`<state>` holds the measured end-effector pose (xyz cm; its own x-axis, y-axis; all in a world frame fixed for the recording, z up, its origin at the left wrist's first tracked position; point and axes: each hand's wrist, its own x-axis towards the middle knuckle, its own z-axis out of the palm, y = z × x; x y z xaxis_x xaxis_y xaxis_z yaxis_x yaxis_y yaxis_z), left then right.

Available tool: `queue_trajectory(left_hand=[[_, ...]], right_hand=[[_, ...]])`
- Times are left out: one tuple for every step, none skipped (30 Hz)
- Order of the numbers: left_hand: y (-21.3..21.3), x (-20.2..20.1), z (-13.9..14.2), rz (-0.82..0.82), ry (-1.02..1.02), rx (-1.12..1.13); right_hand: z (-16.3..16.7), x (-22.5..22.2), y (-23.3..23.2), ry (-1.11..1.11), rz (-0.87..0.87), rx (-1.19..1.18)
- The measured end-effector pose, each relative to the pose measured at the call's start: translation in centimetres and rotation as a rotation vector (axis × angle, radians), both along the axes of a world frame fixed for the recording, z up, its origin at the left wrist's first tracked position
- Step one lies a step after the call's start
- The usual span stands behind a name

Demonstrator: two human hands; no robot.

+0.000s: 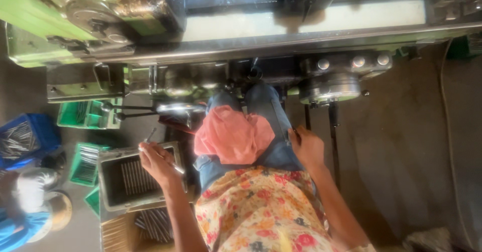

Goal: The person repeatedly picks up small metal rods from a tray, places them into a press machine, and operates the press to shape them. After each press, the person removes the shaped rod and places it into a collection tray. The cycle repeats continuously.

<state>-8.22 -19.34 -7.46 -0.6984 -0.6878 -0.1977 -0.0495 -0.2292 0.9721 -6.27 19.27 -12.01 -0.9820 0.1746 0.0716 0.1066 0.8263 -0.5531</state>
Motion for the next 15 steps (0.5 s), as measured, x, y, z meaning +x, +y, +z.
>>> queue_trajectory(left_hand=[[0.0,-0.1,-0.1,0.004,0.006,0.019],[0.0,-0.2,-0.1,0.009,0.015,0.039],[0.0,-0.2,-0.2,0.015,0.024,0.059],[0.0,-0.2,-0.2,0.007,0.032,0.044],[0.0,-0.2,-0.2,-0.001,0.039,0.028],[0.0,-0.1,-0.2,-0.009,0.049,0.014],[0.0,0.0,-0.2,-0.002,0.044,0.016],[0.0,0.1,-0.2,0.006,0.036,0.017],[0.0,0.3,-0.1,0.014,0.026,0.017],[0.0,0.4,0.0,0.013,0.035,0.016],[0.0,0.6,0.0,0.010,0.046,0.016],[0.0,0.7,0.1,0.007,0.058,0.015],[0.0,0.9,0.2,0.022,0.046,0.023],[0.0,1.0,0.3,0.037,0.033,0.032],[0.0,1.1,0.4,0.052,0.020,0.039]], right_hand=[[0.1,0.0,-0.1,0.000,0.001,-0.001],[0.1,0.0,-0.1,-0.012,-0.004,-0.009],[0.1,0.0,-0.2,-0.024,-0.009,-0.016],[0.1,0.1,-0.2,-0.039,-0.014,-0.023],[0.1,0.1,-0.3,-0.022,-0.006,-0.029],[0.1,0.1,-0.4,-0.001,0.003,-0.035],[0.0,0.1,-0.4,0.022,0.011,-0.039],[-0.1,0.2,-0.5,0.020,0.018,-0.063],[-0.3,0.1,-0.4,0.016,0.025,-0.086],[-0.4,0.1,-0.4,0.012,0.032,-0.110],[-0.6,0.1,-0.4,0.012,0.027,-0.085],[-0.7,0.0,-0.3,0.014,0.021,-0.060],[-0.9,-0.1,-0.2,0.017,0.015,-0.034],[-1.1,-0.2,0.0,-0.004,0.007,-0.038],[-1.2,-0.3,0.1,-0.025,0.000,-0.042]])
